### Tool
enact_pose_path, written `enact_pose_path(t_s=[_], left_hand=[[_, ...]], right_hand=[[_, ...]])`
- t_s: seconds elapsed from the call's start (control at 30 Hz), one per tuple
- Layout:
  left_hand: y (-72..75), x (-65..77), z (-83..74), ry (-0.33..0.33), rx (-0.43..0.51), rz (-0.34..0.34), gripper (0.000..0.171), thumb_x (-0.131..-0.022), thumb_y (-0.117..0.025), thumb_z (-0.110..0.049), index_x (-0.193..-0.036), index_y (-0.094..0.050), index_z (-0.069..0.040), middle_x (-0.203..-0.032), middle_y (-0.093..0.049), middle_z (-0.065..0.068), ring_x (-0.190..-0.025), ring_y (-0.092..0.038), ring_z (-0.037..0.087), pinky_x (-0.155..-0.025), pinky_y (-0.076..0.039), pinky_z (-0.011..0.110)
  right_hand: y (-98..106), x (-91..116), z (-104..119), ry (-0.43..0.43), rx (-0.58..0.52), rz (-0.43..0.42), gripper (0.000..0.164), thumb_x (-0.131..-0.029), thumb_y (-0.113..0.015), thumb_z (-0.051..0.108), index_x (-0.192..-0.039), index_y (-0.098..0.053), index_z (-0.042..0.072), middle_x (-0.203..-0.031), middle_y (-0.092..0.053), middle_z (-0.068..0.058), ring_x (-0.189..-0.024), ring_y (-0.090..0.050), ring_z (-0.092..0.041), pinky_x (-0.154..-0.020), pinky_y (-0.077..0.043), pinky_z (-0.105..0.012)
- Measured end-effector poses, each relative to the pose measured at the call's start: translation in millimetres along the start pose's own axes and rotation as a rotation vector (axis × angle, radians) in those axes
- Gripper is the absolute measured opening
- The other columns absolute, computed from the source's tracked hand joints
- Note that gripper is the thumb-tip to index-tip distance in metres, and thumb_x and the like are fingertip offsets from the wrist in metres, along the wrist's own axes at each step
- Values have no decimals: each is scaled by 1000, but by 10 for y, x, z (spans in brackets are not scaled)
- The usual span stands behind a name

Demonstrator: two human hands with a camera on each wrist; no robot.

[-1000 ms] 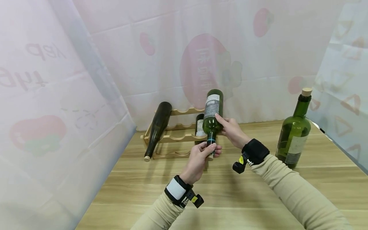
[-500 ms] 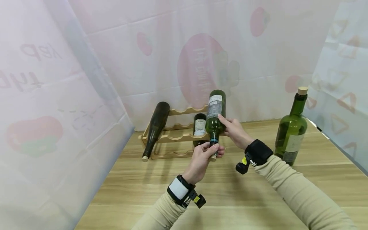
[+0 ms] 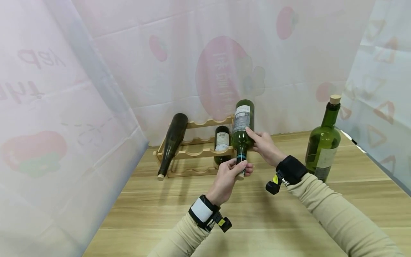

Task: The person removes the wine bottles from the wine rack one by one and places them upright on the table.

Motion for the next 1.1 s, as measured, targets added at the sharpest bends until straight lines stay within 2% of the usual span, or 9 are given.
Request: enact_pose_path(t_s=[0.17, 0.37, 0.57, 0.83, 1.1], left_hand=[[-34, -8, 12, -17, 2, 7, 24, -95, -60, -18, -107, -64, 3, -97, -71, 18, -78, -65, 8, -70, -52, 20], [-67, -25, 50, -11, 12, 10, 28, -95, -61, -17, -109, -63, 6, -99, -70, 22, -78, -65, 9, -70, -53, 20], [-103, -22, 73, 2, 18, 15, 26, -96, -60, -17, -109, -63, 4, -108, -66, 31, -79, -65, 9, -73, -53, 21], [-134, -14, 107, 14, 8, 23, 21, -95, -61, -19, -106, -65, -2, -111, -65, 32, -80, -65, 9, -77, -54, 24], [-162, -29, 145, 19, 5, 20, 26, -95, -61, -20, -109, -63, 2, -109, -67, 29, -80, -64, 9, -73, -52, 22]], right_hand=[[37, 19, -10, 5, 10, 4, 79, -100, -39, 50, -145, -23, -14, -130, -44, -18, -97, -61, -3, -85, -53, -18], [73, 46, -21, 4, 22, 5, 79, -101, -38, 49, -145, -23, -14, -130, -44, -18, -98, -61, -3, -86, -52, -18], [116, 65, -37, 6, 18, -3, 79, -100, -39, 49, -143, -25, -16, -120, -51, -8, -96, -62, -3, -85, -53, -18], [145, 94, -64, 11, 18, -1, 80, -100, -40, 50, -142, -24, -16, -117, -52, -6, -96, -62, -3, -84, -53, -19], [184, 116, -92, 6, 2, 0, 76, -101, -39, 48, -142, -26, -15, -111, -55, 1, -94, -62, -3, -85, -53, -20]])
Point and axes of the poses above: each hand's wrist, its own x-axis away from the middle knuckle, its own y-axis out of the back of the hand, z = x × y, the point moved 9 cm from there along -x, towards the middle knuckle
